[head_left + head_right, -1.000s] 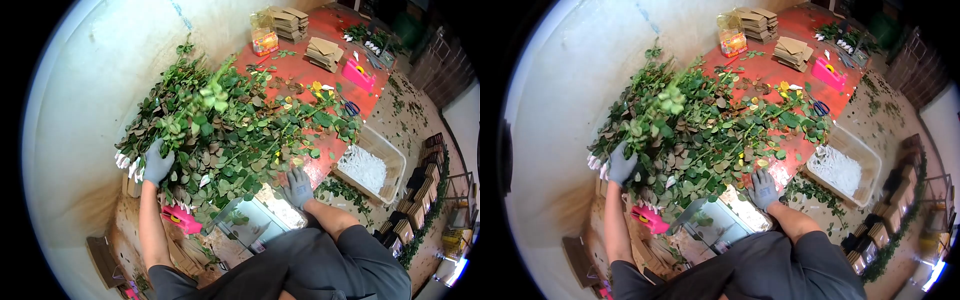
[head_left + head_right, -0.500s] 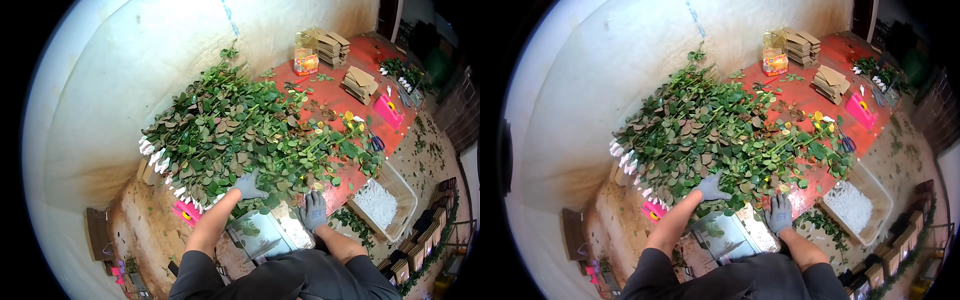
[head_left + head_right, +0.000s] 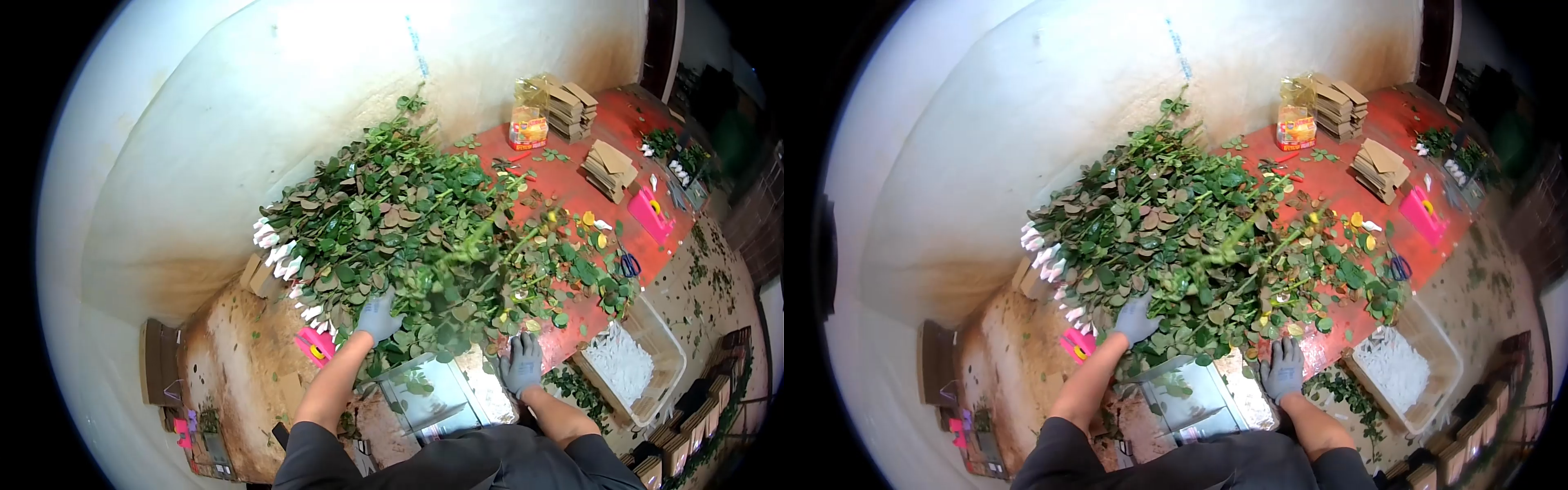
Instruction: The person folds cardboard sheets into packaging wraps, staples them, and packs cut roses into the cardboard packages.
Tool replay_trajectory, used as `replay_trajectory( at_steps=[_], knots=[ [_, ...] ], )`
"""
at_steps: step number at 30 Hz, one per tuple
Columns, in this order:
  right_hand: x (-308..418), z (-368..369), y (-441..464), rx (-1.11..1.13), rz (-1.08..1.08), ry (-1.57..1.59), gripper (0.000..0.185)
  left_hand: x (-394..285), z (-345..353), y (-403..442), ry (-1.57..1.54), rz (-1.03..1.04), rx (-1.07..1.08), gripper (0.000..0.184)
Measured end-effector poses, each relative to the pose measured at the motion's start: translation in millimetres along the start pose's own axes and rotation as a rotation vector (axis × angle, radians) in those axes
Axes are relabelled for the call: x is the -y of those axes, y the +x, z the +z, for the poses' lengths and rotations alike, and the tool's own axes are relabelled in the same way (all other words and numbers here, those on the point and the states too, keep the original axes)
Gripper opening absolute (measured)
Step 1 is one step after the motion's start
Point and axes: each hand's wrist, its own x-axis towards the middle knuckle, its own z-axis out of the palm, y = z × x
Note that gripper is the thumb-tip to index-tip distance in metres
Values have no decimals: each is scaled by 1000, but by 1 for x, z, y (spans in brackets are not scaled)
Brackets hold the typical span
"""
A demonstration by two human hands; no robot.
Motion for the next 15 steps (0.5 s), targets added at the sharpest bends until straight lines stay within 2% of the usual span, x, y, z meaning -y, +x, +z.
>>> replay_trajectory(
  at_steps=[1, 2, 4, 5, 6, 9, 11, 12, 15],
  knots=[
    [1, -2, 0, -9, -5, 1, 62, -8, -13, -4, 71, -21, 132, 67],
    [3, -3, 1, -12, -14, 1, 62, 15, 10, -5, 18, 46, 158, 72],
    [7, -7, 2, -59, -35, -20, 59, 7, 10, -7, 92, 79, 285, 76],
    [7, -8, 2, -64, -39, -25, 59, 4, 10, -6, 82, 21, 449, 75],
    [6, -7, 2, -72, -47, -35, 59, -5, 5, -6, 110, 32, 464, 78],
    [5, -4, 1, -69, -61, -37, 56, -5, -13, 3, 105, 91, 379, 75],
    [3, -3, 0, -46, -55, -43, 58, -7, -55, 21, -99, 95, 419, 70],
    [3, -2, 1, -14, -38, -42, 60, 2, -68, 30, -143, 69, 339, 63],
    [7, -4, 3, -43, -39, -37, 57, 31, -118, 64, -98, 67, 15, 62]
  ],
)
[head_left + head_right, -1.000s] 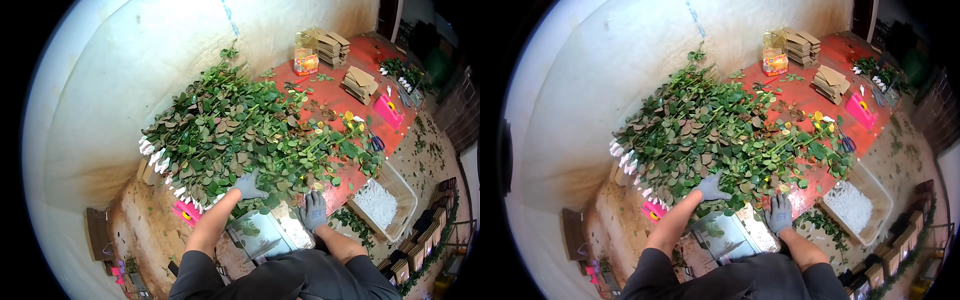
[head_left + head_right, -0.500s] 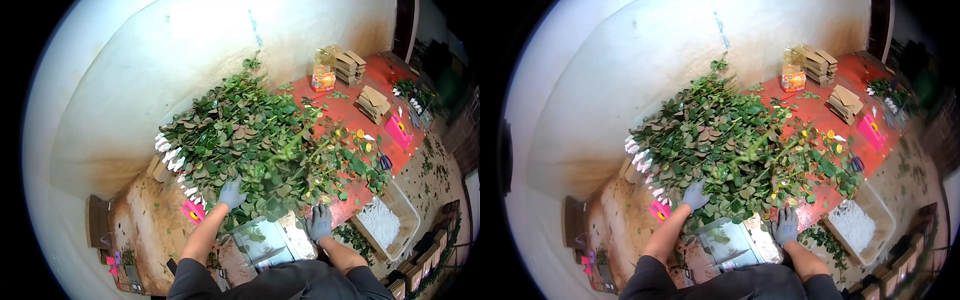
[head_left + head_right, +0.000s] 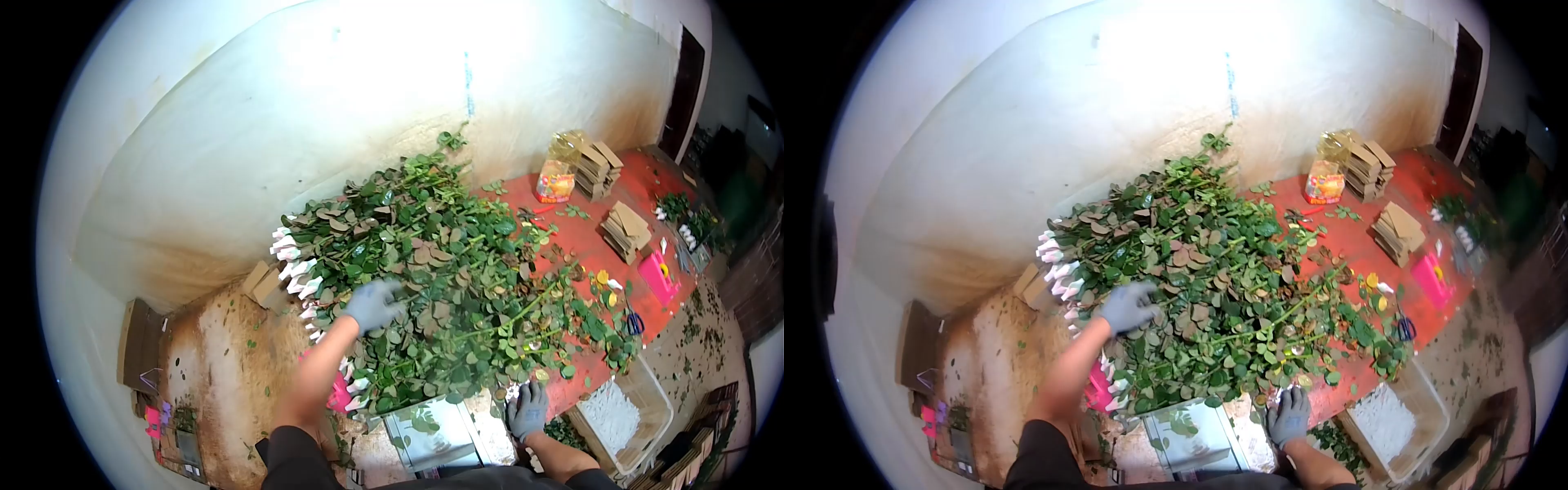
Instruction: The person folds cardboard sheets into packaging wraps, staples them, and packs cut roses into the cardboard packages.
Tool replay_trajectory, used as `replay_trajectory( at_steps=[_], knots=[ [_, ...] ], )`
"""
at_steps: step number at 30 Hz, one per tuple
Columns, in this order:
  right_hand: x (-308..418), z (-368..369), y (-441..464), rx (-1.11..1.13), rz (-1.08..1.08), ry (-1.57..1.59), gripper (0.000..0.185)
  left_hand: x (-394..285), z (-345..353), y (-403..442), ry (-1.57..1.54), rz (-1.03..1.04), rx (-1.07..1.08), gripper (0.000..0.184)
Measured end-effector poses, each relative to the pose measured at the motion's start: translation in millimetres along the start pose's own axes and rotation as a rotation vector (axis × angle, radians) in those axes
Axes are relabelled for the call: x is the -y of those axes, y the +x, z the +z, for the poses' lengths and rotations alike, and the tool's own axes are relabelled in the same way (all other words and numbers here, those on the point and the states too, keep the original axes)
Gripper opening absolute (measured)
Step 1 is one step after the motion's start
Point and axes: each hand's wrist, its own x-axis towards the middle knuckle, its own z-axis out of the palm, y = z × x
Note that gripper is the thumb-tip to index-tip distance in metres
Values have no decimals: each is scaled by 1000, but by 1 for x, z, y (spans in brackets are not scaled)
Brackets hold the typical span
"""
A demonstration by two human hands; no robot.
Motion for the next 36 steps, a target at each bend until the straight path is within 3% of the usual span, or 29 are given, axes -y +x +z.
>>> replay_trajectory(
  at_steps=[3, 7, 11, 16, 20, 22, 23, 25, 26, 30, 36],
  knots=[
    [2, -1, 1, -5, -3, -2, 55, 38, -54, 38, 320, 0, -282, 72],
    [3, 0, 3, 25, 19, -43, 59, 92, -97, 87, 545, -188, -332, 100],
    [3, 0, 2, 111, 72, -79, 59, 131, -112, 125, 614, -367, -138, 129],
    [4, -1, 3, 96, 65, -82, 63, 174, -109, 164, 526, -467, 110, 139],
    [1, 2, 1, 70, 40, -94, 65, 193, -98, 176, 455, -455, 222, 129],
    [0, 2, 2, 88, 47, -92, 63, 196, -92, 177, 556, -418, 135, 102],
    [0, 3, 1, 87, 61, -88, 63, 197, -90, 178, 564, -406, 141, 102],
    [3, -1, 5, 72, 39, -80, 64, 193, -92, 176, 573, -380, 149, 76],
    [5, -4, 6, 87, 36, -87, 66, 193, -89, 169, 602, -288, 29, 55],
    [5, -5, 5, 87, 35, -75, 66, 163, -96, 146, 565, -205, -128, 38],
    [3, -3, 4, 84, 25, -71, 67, 138, -100, 100, 538, -80, -421, 40]
  ],
)
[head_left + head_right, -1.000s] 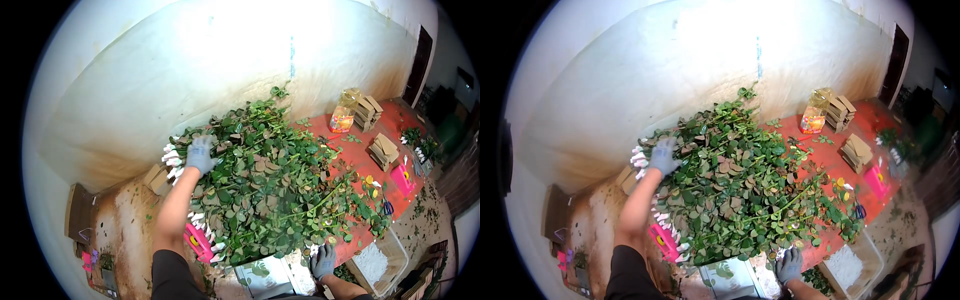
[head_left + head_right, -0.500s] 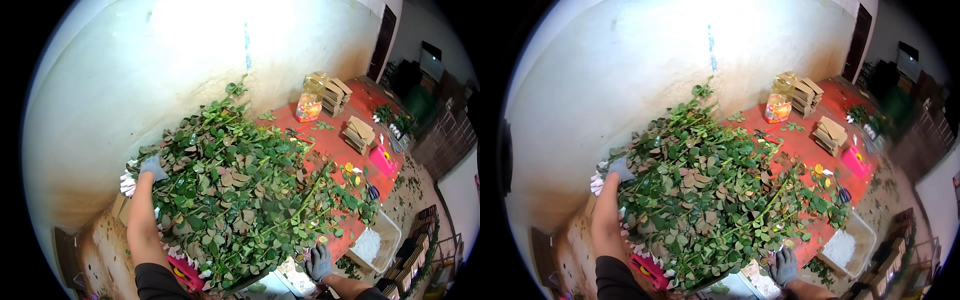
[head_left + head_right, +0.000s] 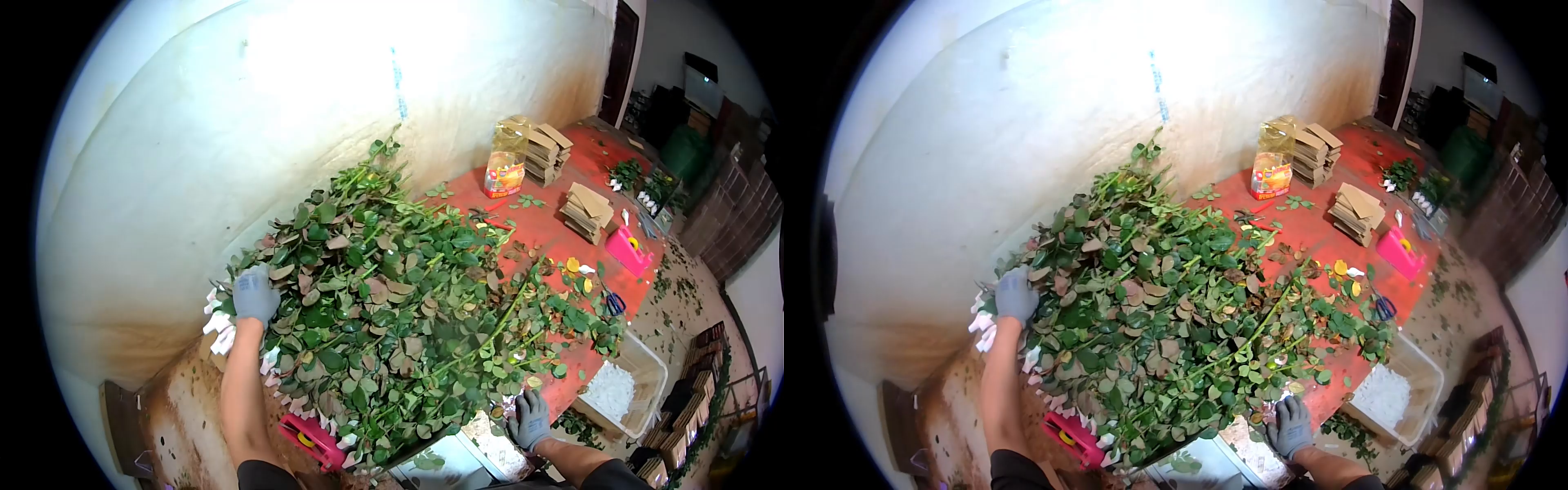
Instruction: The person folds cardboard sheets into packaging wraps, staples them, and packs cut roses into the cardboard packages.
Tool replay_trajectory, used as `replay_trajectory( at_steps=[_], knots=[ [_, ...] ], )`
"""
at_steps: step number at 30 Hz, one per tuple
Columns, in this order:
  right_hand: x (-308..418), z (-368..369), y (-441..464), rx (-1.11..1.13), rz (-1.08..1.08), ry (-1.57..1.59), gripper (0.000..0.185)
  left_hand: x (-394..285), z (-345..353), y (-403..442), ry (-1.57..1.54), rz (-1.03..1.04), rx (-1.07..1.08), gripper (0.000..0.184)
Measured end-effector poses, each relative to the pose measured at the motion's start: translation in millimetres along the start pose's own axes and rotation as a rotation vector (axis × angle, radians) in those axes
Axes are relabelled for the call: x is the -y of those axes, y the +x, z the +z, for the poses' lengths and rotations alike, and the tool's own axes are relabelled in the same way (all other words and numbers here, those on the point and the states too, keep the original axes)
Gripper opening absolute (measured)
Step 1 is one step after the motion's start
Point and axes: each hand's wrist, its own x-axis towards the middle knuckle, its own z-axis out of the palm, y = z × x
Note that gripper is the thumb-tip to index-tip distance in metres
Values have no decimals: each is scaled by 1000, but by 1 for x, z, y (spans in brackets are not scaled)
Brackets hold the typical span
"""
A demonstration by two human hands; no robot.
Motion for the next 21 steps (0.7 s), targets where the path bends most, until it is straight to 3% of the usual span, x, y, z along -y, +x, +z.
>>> replay_trajectory(
  at_steps=[3, 5, 7, 9, 11, 14, 16, 21],
  knots=[
    [2, -3, 2, -18, -5, 37, 63, -28, -44, -36, 50, 143, -306, 37],
    [1, -1, 0, -8, -2, 33, 63, -53, -68, -62, 99, 120, -352, 35],
    [-1, 0, 1, -4, -13, 30, 63, -86, -88, -97, 37, 95, -173, 34],
    [4, -2, 0, 18, 53, 45, 64, -110, -68, -127, 62, 69, 113, 45],
    [3, 1, -1, 2, 23, 53, 65, -132, -34, -160, 141, 179, 150, 63],
    [2, 0, -1, -8, 27, 8, 64, -156, -38, -191, 88, 284, 19, 72],
    [3, -3, 0, -16, 15, 14, 63, -159, -50, -201, -41, 250, 229, 76],
    [3, -2, -1, -31, -2, 34, 62, -137, -74, -193, -196, 345, 463, 67]
  ],
)
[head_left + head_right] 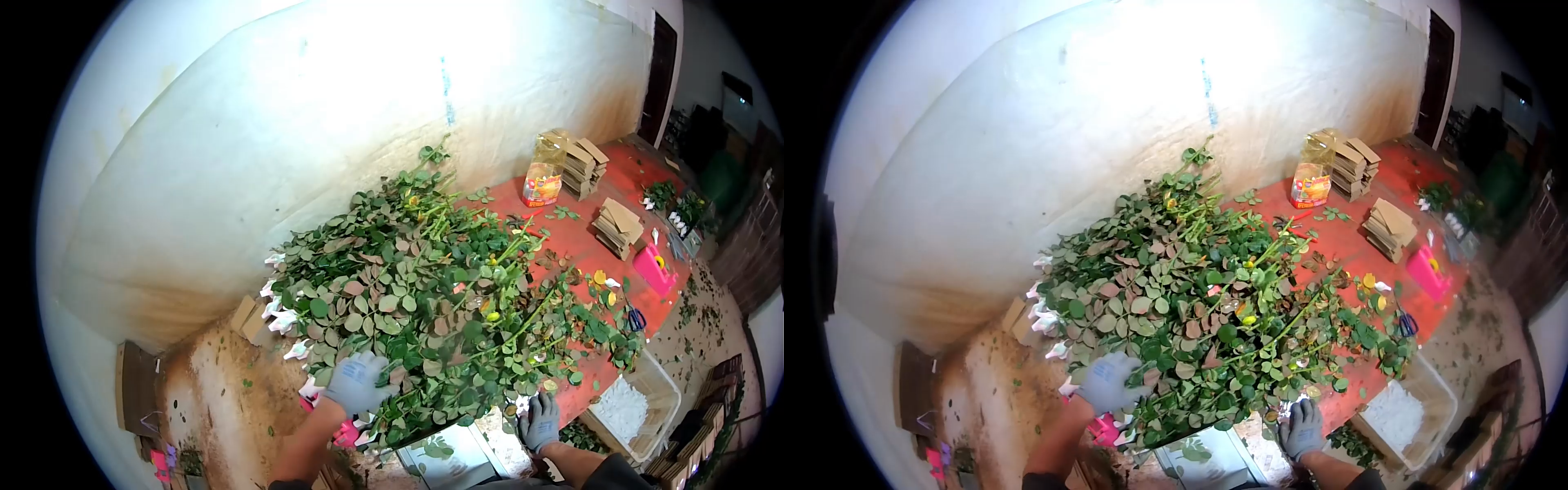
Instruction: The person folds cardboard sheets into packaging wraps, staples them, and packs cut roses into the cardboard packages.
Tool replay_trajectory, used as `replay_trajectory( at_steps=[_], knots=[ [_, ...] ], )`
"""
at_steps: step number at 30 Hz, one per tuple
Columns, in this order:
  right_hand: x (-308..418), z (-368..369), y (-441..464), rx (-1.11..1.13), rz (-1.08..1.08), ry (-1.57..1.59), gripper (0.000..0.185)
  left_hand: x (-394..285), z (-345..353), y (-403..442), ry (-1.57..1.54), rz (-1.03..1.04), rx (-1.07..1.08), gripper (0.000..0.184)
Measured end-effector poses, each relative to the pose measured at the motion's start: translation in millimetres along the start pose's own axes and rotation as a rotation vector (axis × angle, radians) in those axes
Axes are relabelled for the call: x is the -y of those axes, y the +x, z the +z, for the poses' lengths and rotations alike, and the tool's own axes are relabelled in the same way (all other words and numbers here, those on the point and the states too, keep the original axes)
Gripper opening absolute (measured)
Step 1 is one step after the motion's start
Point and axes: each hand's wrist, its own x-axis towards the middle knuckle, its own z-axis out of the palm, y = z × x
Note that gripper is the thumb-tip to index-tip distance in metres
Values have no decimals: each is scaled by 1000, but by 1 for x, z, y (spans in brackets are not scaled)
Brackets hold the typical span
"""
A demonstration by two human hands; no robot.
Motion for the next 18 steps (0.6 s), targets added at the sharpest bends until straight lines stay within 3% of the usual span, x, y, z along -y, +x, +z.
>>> replay_trajectory(
  at_steps=[2, 3, 4, 6, 8, 10, 11, 13, 14, 16, 18],
  knots=[
    [1, 0, 0, -4, 8, -9, 62, 5, -26, 12, -178, -76, -73, 68],
    [1, -1, 0, -2, 10, -20, 62, 7, -35, 22, -62, 28, -476, 71],
    [1, -1, 0, 6, 20, -22, 62, 7, -47, 28, -65, -150, -421, 86],
    [1, -1, 0, -5, 6, -22, 62, 40, -34, 58, 68, -219, -488, 116],
    [-2, 2, -1, -18, -3, -3, 63, 79, -7, 92, -3, -375, -257, 131],
    [-2, 2, -1, -18, -2, 2, 62, 96, 10, 110, -302, -252, -202, 120],
    [-2, 2, -2, -20, 6, 1, 62, 91, 14, 111, -302, -244, -199, 120],
    [-2, 2, -1, -26, -9, 7, 62, 51, -2, 101, -81, -270, -74, 97],
    [-2, 2, 0, -26, -12, 12, 62, 47, 17, 92, -39, -113, -270, 68],
    [-3, 4, -1, -3, 22, 21, 62, 25, 32, 72, -140, 14, -315, 50],
    [-2, 3, -2, -4, 12, 20, 62, 4, 71, 55, -147, 145, -226, 39]
  ],
)
